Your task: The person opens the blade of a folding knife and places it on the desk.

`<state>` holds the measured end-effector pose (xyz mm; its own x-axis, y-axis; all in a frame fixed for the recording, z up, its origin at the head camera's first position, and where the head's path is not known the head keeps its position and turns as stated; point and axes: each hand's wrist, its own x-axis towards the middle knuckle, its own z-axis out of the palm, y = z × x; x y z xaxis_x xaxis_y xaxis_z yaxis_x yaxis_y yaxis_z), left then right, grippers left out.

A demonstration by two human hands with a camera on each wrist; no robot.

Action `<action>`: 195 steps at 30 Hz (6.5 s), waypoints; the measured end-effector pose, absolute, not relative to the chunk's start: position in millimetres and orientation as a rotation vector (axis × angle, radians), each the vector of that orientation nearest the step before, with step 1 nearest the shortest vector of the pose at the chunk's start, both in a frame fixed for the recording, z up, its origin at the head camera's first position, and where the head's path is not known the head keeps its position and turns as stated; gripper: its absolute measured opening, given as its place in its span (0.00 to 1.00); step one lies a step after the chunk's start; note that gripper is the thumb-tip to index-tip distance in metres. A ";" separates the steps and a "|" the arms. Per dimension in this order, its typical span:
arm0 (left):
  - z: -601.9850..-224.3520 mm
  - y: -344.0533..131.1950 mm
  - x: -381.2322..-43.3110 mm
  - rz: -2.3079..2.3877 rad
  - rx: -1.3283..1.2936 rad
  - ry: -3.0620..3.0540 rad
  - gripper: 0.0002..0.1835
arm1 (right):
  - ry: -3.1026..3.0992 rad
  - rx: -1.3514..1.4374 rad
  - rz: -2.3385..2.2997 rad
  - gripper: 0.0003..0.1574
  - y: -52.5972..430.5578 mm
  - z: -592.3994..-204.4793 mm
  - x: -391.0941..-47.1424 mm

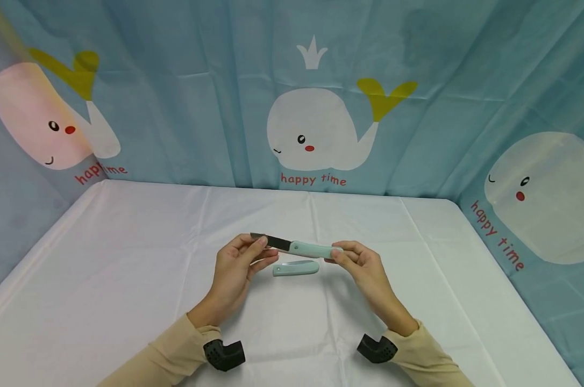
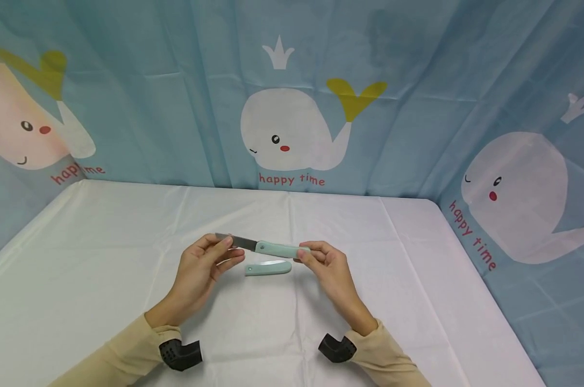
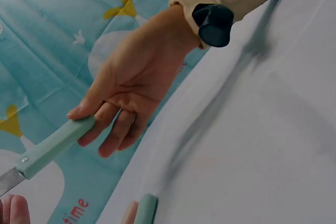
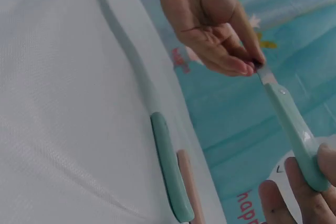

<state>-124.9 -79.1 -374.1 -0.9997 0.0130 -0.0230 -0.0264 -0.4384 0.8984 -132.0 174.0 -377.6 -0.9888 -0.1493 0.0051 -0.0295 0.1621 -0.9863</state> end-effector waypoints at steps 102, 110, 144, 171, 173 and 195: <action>-397.4 -115.0 -259.5 1.259 -0.040 2.603 0.16 | 2.837 -0.502 -1.105 0.23 183.4 -400.8 -253.4; -395.1 -113.4 -247.3 1.322 0.063 2.570 0.15 | 2.778 -0.510 -1.142 0.22 184.2 -395.4 -241.1; -391.0 -85.1 -209.9 1.279 0.229 2.434 0.14 | 2.709 -0.608 -1.043 0.15 177.4 -397.7 -204.9; -393.1 -83.9 -204.8 1.278 0.364 2.520 0.06 | 2.695 -0.489 -1.169 0.12 168.9 -398.1 -200.0; -392.6 -83.3 -204.2 1.271 0.378 2.532 0.06 | 2.705 -0.487 -1.171 0.13 168.5 -397.3 -199.6; -380.8 -73.4 -198.4 1.309 0.551 2.612 0.07 | 2.600 -0.524 -1.453 0.18 158.4 -384.9 -190.6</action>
